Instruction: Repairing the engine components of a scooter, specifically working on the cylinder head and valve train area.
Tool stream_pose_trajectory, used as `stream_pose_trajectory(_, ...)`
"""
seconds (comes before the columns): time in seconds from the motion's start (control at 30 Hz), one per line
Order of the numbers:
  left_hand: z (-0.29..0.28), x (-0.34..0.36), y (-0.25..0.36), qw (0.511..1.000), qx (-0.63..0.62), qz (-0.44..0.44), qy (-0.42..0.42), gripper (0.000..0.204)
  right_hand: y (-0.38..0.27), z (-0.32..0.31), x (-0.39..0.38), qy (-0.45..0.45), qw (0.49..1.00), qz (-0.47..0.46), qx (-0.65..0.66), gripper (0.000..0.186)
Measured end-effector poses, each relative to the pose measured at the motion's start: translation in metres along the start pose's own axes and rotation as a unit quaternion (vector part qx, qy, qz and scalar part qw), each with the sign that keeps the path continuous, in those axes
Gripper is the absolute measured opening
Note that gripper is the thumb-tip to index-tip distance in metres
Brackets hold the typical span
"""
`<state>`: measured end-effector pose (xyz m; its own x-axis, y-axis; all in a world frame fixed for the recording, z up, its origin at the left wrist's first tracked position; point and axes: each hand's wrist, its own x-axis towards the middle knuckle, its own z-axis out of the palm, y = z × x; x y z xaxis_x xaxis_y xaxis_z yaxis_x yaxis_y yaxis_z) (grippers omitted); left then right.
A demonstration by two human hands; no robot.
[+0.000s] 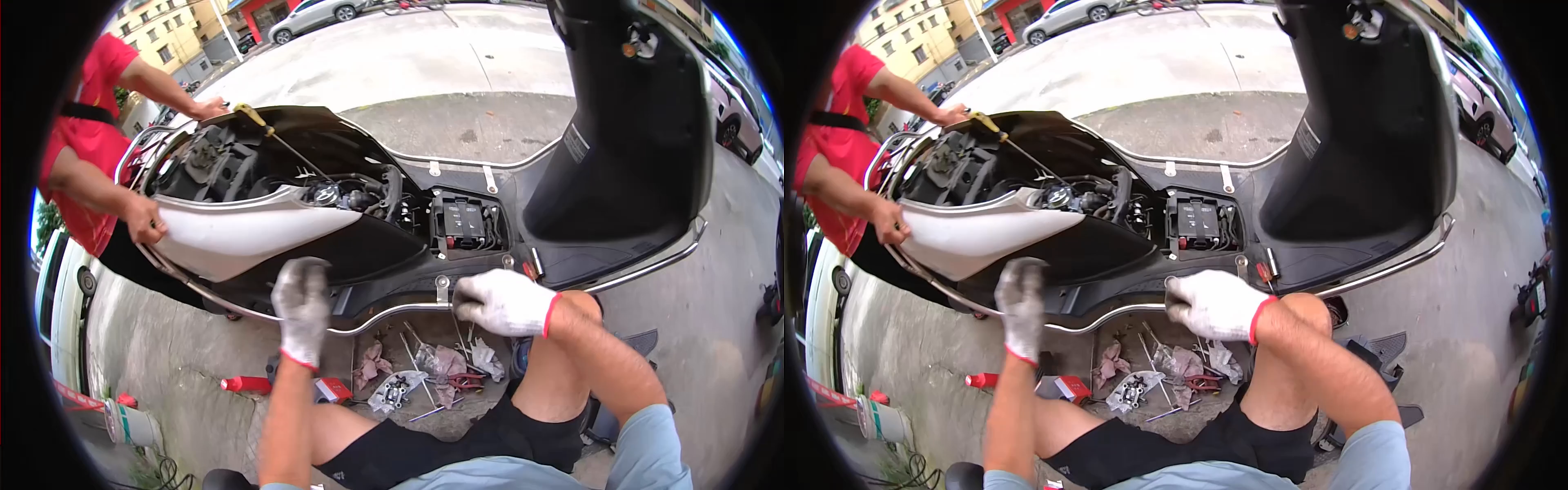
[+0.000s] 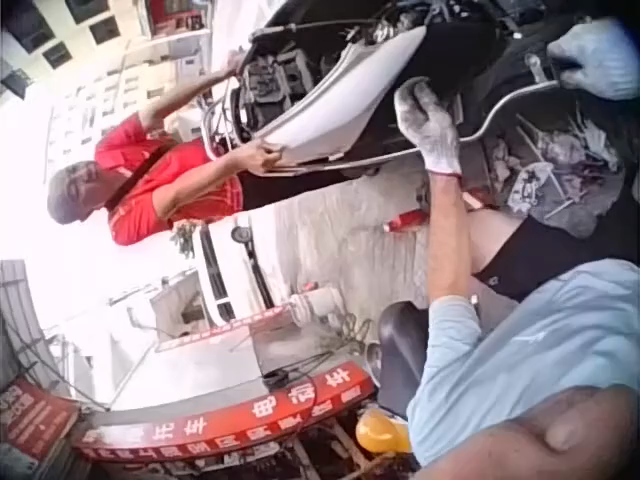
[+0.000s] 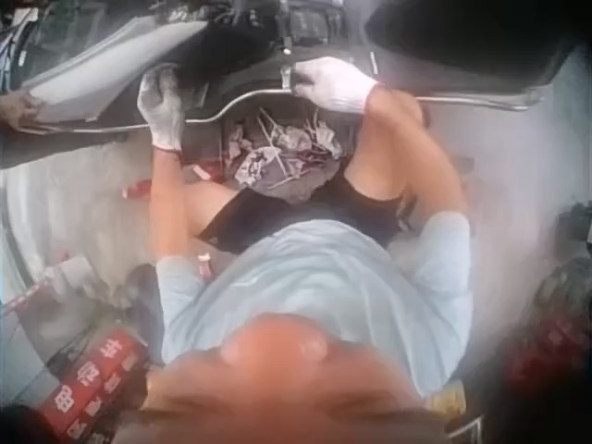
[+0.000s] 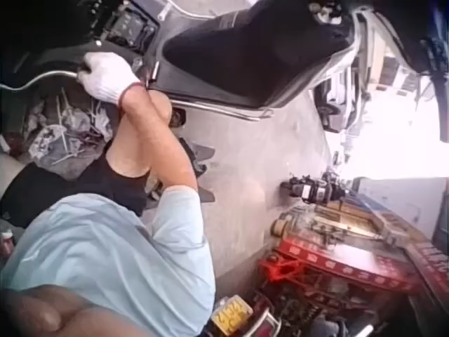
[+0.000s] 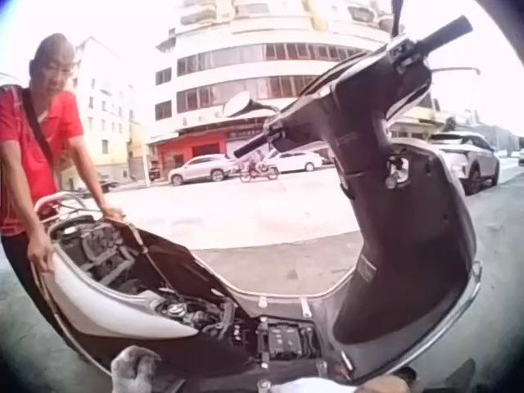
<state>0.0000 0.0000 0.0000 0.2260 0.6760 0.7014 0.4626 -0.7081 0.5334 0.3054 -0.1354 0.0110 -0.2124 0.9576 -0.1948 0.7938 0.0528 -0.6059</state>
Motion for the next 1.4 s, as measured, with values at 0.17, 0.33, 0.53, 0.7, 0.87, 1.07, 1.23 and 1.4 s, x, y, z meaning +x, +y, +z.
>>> stream_pose_trajectory(0.17, 0.005, 0.070, -0.018, 0.995, 0.074, 0.057, 0.045, 0.014, 0.081, -0.020, 0.098, -0.003, 0.998, 0.026, -0.051, 0.035)
stream_pose_trajectory(0.33, 0.015, 0.128, -0.061, 0.974, 0.197, 0.110, -0.009, 0.017, 0.149, -0.003, 0.202, 0.064, 0.997, 0.039, -0.015, 0.032)
stream_pose_trajectory(0.53, -0.022, 0.143, -0.076, 0.951, 0.267, -0.152, -0.044, 0.032, 0.180, 0.033, 0.254, 0.099, 0.975, 0.076, 0.184, 0.027)
stream_pose_trajectory(0.7, 0.030, 0.135, -0.042, 0.941, 0.317, -0.093, -0.076, 0.034, 0.179, 0.054, 0.273, 0.137, 0.945, 0.090, 0.283, 0.014)
stream_pose_trajectory(0.87, 0.010, 0.156, -0.035, 0.812, 0.493, 0.097, -0.297, 0.036, 0.164, 0.051, 0.277, 0.132, 0.930, 0.121, 0.322, 0.015)
stream_pose_trajectory(1.07, 0.023, 0.175, -0.036, 0.780, 0.408, 0.032, -0.474, 0.026, 0.148, 0.054, 0.280, 0.148, 0.906, 0.246, 0.310, 0.014)
stream_pose_trajectory(1.23, -0.008, 0.175, -0.038, 0.814, 0.391, 0.060, -0.425, 0.023, 0.123, 0.055, 0.289, 0.169, 0.891, 0.269, 0.325, 0.014)
stream_pose_trajectory(1.4, 0.037, 0.185, -0.037, 0.818, 0.361, -0.029, -0.446, 0.025, 0.131, 0.054, 0.284, 0.183, 0.873, 0.297, 0.342, 0.009)
